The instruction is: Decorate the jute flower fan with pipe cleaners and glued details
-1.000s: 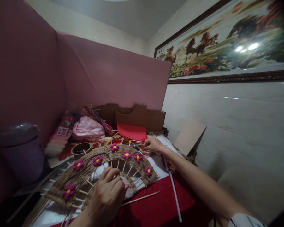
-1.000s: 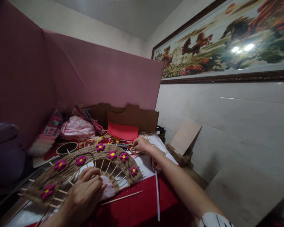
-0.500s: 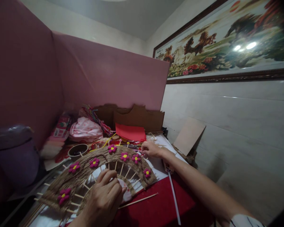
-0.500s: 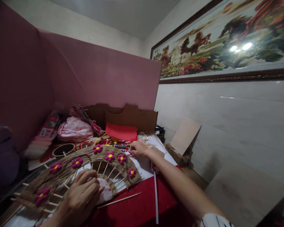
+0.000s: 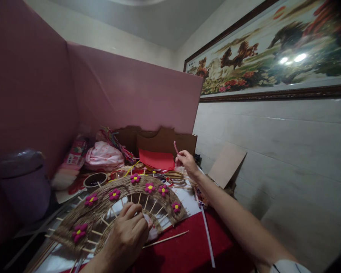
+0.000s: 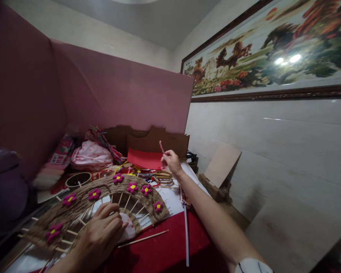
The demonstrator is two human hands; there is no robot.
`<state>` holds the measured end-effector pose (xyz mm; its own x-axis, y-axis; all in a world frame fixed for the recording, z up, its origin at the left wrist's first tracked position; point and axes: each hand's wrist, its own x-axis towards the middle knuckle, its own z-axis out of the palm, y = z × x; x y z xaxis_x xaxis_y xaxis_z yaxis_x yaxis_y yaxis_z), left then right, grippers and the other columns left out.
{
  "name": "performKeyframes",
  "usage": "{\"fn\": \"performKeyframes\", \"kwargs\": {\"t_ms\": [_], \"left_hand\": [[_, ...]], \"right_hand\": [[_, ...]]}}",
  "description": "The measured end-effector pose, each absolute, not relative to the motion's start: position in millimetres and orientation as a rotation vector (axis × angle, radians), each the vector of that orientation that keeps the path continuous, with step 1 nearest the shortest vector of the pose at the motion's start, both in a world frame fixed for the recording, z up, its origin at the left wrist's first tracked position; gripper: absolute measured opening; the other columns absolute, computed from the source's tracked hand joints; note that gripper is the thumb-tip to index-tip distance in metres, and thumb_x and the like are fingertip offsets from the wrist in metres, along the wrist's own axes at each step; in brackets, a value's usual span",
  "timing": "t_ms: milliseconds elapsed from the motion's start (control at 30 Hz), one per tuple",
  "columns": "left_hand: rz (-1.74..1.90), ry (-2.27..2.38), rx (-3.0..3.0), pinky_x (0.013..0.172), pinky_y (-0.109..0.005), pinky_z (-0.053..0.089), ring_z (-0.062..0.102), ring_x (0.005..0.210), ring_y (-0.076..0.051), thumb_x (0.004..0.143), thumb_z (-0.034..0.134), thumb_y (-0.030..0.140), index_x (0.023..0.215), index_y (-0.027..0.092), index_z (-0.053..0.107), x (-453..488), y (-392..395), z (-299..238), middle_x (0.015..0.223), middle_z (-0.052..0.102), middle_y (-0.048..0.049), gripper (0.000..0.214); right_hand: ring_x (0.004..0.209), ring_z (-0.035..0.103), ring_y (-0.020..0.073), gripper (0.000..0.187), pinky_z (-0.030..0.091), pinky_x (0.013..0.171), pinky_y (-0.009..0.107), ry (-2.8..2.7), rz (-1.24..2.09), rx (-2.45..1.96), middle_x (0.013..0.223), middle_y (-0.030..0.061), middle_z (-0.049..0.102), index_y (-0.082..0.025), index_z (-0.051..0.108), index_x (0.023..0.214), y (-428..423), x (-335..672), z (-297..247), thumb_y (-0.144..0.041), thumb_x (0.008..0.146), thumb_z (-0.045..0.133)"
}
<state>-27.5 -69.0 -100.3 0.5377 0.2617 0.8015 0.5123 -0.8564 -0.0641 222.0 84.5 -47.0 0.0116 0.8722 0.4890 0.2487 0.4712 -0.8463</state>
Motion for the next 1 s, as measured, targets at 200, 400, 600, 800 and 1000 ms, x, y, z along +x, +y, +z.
{"fn": "performKeyframes", "kwargs": {"t_ms": [200, 400, 600, 800, 1000], "left_hand": [[-1.333, -0.801, -2.532, 0.069, -0.032, 0.045, 0.053, 0.072, -0.017, 0.083, 0.046, 0.008, 0.07, 0.018, 0.05, -32.5, -63.7, -103.3, 0.063, 0.054, -0.0008, 0.017], [-1.714, -1.065, -2.333, 0.073, -0.029, 0.05, 0.061, 0.086, -0.016, 0.087, 0.046, 0.014, 0.111, 0.017, 0.051, -39.9, -48.5, -90.6, 0.098, 0.064, -0.007, 0.025], [-1.309, -0.745, -2.462, 0.068, -0.03, 0.048, 0.058, 0.078, -0.017, 0.086, 0.047, 0.011, 0.096, 0.015, 0.059, -37.1, -50.8, -70.6, 0.086, 0.064, -0.006, 0.016], [-1.04, -0.649, -2.56, 0.058, -0.028, 0.045, 0.055, 0.071, -0.017, 0.085, 0.046, 0.01, 0.087, 0.015, 0.059, -30.4, -58.2, -68.2, 0.077, 0.06, -0.005, 0.014], [-0.942, -0.64, -2.589, 0.051, -0.026, 0.04, 0.053, 0.066, -0.017, 0.085, 0.045, 0.012, 0.083, 0.015, 0.059, -26.1, -59.0, -78.4, 0.071, 0.058, -0.0039, 0.014]], "right_hand": [[0.054, 0.042, 0.0101, 0.023, 0.034, 0.051, 0.022, -1.616, 0.438, -0.945, 0.062, -0.0027, 0.047, -0.019, 0.05, 0.075, 30.6, 208.2, -17.7, -0.042, 0.078, 0.055], [0.056, 0.049, 0.0131, 0.02, 0.035, 0.057, 0.025, -1.994, 0.088, -1.068, 0.062, 0.0004, 0.057, -0.021, 0.058, 0.076, -45.7, 182.7, -35.1, -0.035, 0.086, 0.049], [0.058, 0.055, 0.0137, 0.015, 0.037, 0.056, 0.025, -1.986, -0.132, -1.037, 0.065, 0.0023, 0.061, -0.02, 0.058, 0.08, -83.0, 169.1, -52.9, -0.028, 0.088, 0.048], [0.054, 0.056, 0.0124, 0.006, 0.038, 0.053, 0.023, -1.727, -0.412, -1.01, 0.063, 0.0015, 0.061, -0.017, 0.057, 0.083, -114.3, 154.7, -89.9, -0.014, 0.085, 0.052], [0.051, 0.058, 0.013, 0.006, 0.041, 0.052, 0.023, -1.574, -0.48, -1.014, 0.063, 0.0025, 0.062, -0.016, 0.057, 0.086, -127.1, 140.6, -115.8, -0.011, 0.084, 0.053]]}}
